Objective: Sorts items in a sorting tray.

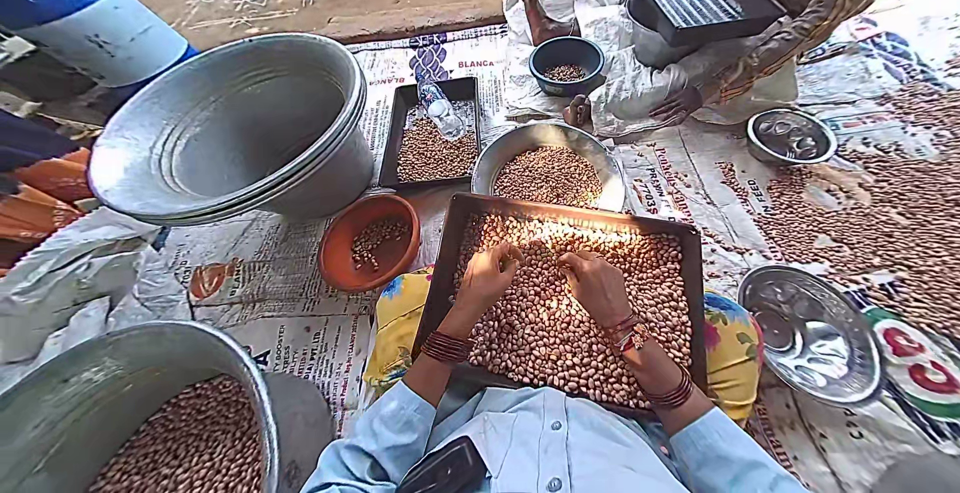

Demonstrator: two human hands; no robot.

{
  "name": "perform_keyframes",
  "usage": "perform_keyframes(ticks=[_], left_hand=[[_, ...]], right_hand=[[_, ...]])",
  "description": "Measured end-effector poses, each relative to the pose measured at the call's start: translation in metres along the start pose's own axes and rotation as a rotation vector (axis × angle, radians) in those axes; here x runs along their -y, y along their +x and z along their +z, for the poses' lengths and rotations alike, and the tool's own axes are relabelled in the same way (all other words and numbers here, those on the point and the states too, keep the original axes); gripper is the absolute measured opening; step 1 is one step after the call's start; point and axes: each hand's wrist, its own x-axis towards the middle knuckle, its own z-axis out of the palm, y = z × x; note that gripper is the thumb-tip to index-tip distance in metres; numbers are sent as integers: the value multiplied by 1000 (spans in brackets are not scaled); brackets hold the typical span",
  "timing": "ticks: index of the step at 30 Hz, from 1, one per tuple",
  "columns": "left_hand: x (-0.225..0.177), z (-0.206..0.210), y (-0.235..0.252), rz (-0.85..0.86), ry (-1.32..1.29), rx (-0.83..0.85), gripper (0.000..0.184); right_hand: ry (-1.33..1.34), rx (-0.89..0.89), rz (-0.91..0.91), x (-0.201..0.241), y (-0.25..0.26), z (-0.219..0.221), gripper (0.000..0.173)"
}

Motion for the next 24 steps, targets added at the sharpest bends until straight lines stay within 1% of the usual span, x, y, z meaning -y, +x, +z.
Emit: perform_keyframes(ticks=[3, 6, 8, 10, 12, 14, 16, 17, 20, 22, 23, 24], left_hand=[[-6, 8, -7, 65, 117, -7, 24], [-9, 18, -8, 84, 213, 9, 26], [-13, 23, -8, 59, 270, 28, 27], [-18, 23, -8, 35, 288, 55, 28], [-14, 20, -6, 31, 182, 54, 26], [-4, 16, -2, 36, -99, 55, 21], [-2, 15, -3, 54, -432, 148, 17], [-5, 16, -7, 77, -526, 212, 21], [-26, 36, -24, 159, -668, 511, 30], [-40, 60, -30, 129, -708, 773, 31], [-44, 70, -29, 83, -707, 841, 30], [-46, 77, -24, 36, -707, 846, 28]], right_hand=[[63, 32, 120, -5, 1, -16, 22], [65, -2, 217, -17, 3, -32, 23], [32, -7, 245, -22, 3, -37, 23], [17, 7, 230, -21, 4, -38, 23], [9, 29, 187, -17, 6, -34, 23], [-24, 17, 143, -15, 9, -23, 24], [-75, 12, 120, -15, 11, -15, 25], [-93, 10, 113, -14, 11, -13, 24], [-79, 31, 135, -10, 13, -13, 24], [-61, 103, 185, -9, 14, -16, 25], [-55, 130, 197, -10, 15, -17, 25], [-37, 160, 212, -12, 15, -19, 25]])
